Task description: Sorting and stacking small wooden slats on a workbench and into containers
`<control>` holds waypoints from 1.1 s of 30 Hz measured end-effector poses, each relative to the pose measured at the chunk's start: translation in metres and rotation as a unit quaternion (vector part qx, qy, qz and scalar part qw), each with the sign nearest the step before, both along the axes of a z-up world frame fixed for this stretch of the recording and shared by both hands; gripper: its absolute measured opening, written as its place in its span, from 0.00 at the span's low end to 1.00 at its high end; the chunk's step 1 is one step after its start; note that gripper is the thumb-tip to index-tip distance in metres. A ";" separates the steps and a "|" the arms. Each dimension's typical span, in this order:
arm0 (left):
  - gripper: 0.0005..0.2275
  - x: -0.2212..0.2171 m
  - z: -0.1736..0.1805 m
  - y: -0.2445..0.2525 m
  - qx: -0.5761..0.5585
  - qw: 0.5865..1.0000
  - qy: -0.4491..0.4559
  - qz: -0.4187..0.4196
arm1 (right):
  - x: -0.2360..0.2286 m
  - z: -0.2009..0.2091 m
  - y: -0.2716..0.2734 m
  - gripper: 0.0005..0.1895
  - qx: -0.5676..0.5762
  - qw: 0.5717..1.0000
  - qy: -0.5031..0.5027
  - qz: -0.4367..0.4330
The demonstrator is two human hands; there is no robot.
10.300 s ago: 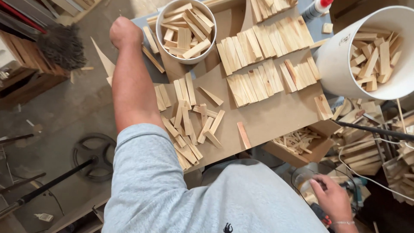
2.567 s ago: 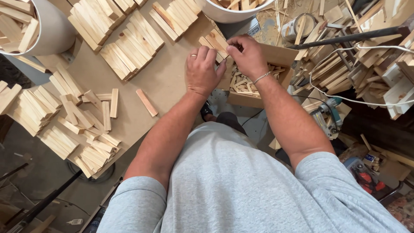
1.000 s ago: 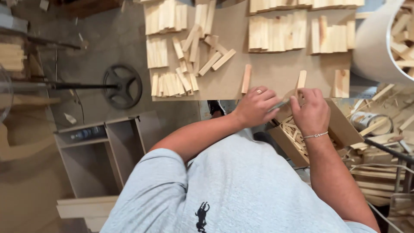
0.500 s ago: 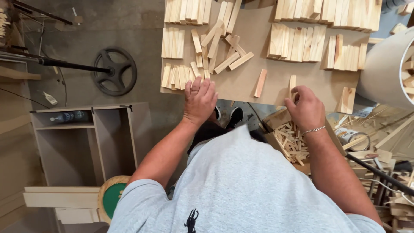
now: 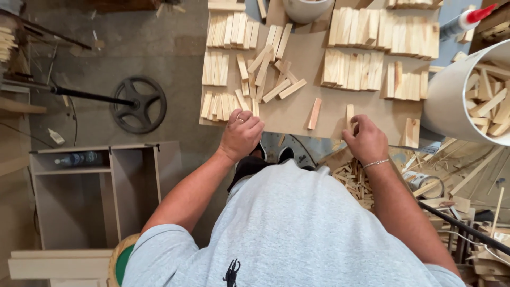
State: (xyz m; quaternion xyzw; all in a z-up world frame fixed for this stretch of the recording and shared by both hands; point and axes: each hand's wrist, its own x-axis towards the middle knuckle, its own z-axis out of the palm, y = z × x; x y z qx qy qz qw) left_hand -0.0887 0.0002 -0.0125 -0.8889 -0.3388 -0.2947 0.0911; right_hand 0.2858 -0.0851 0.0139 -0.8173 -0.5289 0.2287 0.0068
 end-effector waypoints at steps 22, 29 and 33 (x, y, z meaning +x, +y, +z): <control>0.16 -0.026 -0.013 0.008 -0.080 0.996 0.029 -0.014 | -0.191 0.000 0.057 0.17 0.042 0.980 0.117 0.154; 0.14 -0.028 -0.020 0.019 -0.080 0.995 -0.036 -0.044 | -0.199 -0.019 0.053 0.21 0.044 0.975 0.193 0.101; 0.15 -0.030 -0.016 0.024 -0.081 0.994 -0.047 -0.062 | -0.202 -0.016 0.048 0.21 0.055 0.975 0.206 0.056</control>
